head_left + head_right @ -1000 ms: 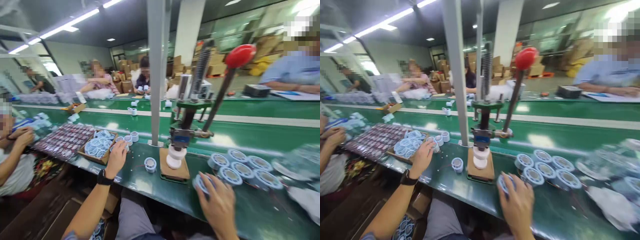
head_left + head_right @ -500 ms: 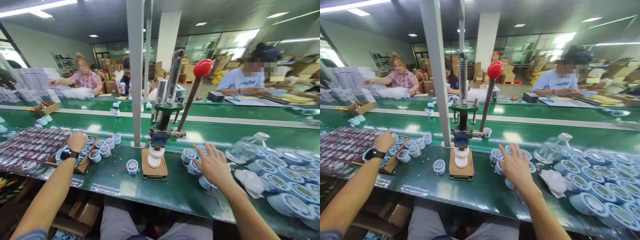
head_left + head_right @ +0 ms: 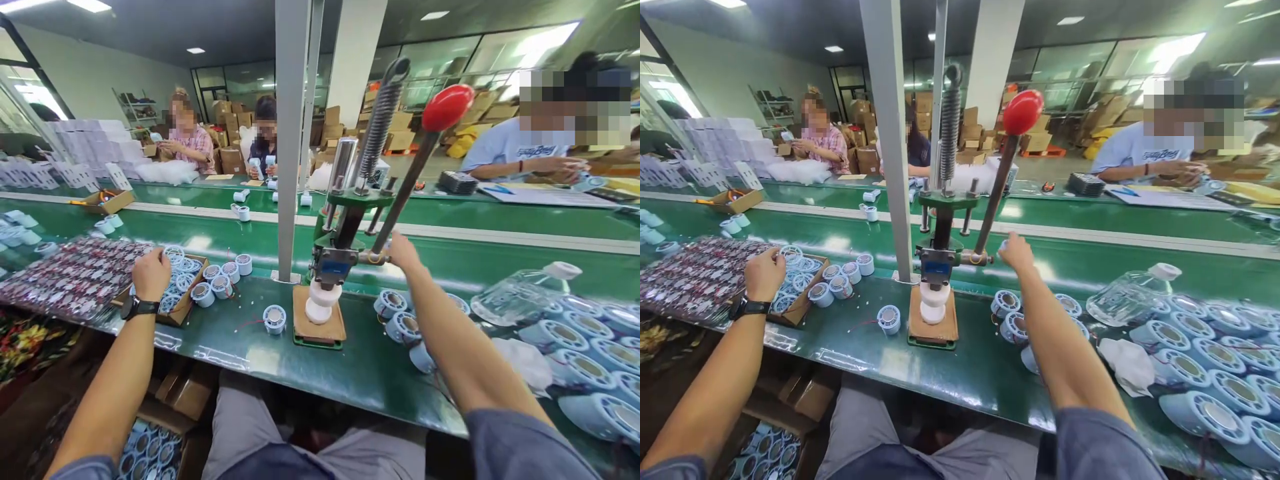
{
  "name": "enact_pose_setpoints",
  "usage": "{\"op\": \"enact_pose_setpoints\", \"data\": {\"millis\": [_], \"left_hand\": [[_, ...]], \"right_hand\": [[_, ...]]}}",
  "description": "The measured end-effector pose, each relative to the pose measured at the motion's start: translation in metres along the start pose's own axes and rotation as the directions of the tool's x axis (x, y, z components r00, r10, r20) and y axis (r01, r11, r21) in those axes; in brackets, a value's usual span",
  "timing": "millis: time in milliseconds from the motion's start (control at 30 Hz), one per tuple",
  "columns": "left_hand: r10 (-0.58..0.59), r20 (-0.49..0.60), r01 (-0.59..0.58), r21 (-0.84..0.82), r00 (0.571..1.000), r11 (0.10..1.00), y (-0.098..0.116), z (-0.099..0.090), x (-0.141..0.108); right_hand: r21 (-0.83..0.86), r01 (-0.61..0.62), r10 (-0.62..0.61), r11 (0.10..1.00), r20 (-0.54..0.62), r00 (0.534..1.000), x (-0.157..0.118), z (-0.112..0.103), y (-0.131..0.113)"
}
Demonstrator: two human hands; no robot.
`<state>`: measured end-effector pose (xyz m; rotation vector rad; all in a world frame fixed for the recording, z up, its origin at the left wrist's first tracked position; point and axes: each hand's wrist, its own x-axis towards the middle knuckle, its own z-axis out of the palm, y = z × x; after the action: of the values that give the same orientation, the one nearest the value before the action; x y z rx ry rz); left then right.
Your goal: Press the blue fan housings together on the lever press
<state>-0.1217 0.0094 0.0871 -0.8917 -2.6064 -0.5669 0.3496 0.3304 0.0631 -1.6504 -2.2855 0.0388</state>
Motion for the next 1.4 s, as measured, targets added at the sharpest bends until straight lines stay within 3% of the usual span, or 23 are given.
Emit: {"op": "enact_pose_setpoints", "data": {"millis": [67, 133, 200, 233, 333, 433, 533, 633, 700, 767, 867, 933, 1000, 1100, 1200, 1300, 1400], "left_hand": [[0.078, 0.009, -0.076, -0.139, 0.997, 0.987, 0.006, -0.003, -0.030], [0.197, 0.143, -0.150, -0.287, 0.970, 0.946, 0.014, 0.004, -0.074], [0.347, 0.321, -0.216, -0.379, 0.881, 0.900, 0.021, 0.020, -0.122], [0.382, 0.359, -0.239, -0.383, 0.852, 0.892, 0.023, 0.030, -0.143], [0.380, 0.340, -0.292, -0.282, 0.860, 0.914, 0.025, 0.054, -0.183], [0.390, 0.276, -0.345, -0.196, 0.879, 0.918, 0.020, 0.059, -0.186], [0.493, 0.239, -0.430, -0.270, 0.837, 0.861, 0.013, 0.053, -0.179], [0.648, 0.244, -0.521, -0.425, 0.721, 0.740, 0.001, 0.052, -0.179], [0.691, 0.256, -0.529, -0.485, 0.676, 0.696, -0.009, 0.056, -0.182], [0.648, 0.232, -0.477, -0.508, 0.726, 0.717, -0.017, 0.059, -0.186], [0.425, 0.124, -0.303, -0.528, 0.897, 0.794, -0.015, 0.054, -0.195], [0.288, 0.071, -0.195, -0.580, 0.955, 0.791, 0.000, 0.043, -0.206], [0.300, 0.109, -0.156, -0.660, 0.948, 0.735, 0.025, 0.031, -0.223], [0.500, 0.230, -0.175, -0.751, 0.835, 0.637, 0.071, 0.020, -0.250], [0.619, 0.261, -0.231, -0.766, 0.741, 0.600, 0.109, 0.021, -0.265], [0.641, 0.293, -0.258, -0.739, 0.710, 0.623, 0.129, 0.023, -0.266], [0.612, 0.341, -0.221, -0.720, 0.713, 0.658, 0.133, 0.021, -0.266]], "right_hand": [[0.045, -0.029, 0.031, 0.999, -0.040, 0.999, -0.018, -0.020, 0.023], [0.098, 0.005, 0.002, 0.995, -0.076, 0.997, -0.055, -0.036, 0.045], [0.215, 0.176, -0.156, 0.961, -0.108, 0.982, -0.109, -0.041, 0.060], [0.283, 0.291, -0.268, 0.914, -0.117, 0.956, -0.138, -0.039, 0.062], [0.432, 0.514, -0.531, 0.741, -0.092, 0.842, -0.217, -0.019, 0.047], [0.471, 0.490, -0.562, 0.733, 0.013, 0.827, -0.261, 0.008, 0.015], [0.487, 0.443, -0.514, 0.752, 0.014, 0.857, -0.273, 0.031, -0.006], [0.469, 0.442, -0.440, 0.765, -0.122, 0.890, -0.273, 0.046, -0.011], [0.434, 0.388, -0.321, 0.813, -0.222, 0.921, -0.274, 0.054, -0.013], [0.405, 0.289, -0.173, 0.867, -0.300, 0.938, -0.278, 0.062, -0.019], [0.432, 0.229, -0.056, 0.872, -0.378, 0.924, -0.286, 0.072, -0.040], [0.501, 0.241, -0.052, 0.831, -0.363, 0.930, -0.291, 0.075, -0.061], [0.596, 0.247, -0.074, 0.764, -0.300, 0.951, -0.294, 0.076, -0.085], [0.731, 0.236, -0.116, 0.640, -0.211, 0.970, -0.299, 0.081, -0.117], [0.786, 0.230, -0.129, 0.573, -0.191, 0.973, -0.303, 0.093, -0.135], [0.791, 0.219, -0.092, 0.571, -0.203, 0.975, -0.306, 0.106, -0.137], [0.807, 0.197, -0.084, 0.556, -0.181, 0.980, -0.307, 0.113, -0.133]]}}
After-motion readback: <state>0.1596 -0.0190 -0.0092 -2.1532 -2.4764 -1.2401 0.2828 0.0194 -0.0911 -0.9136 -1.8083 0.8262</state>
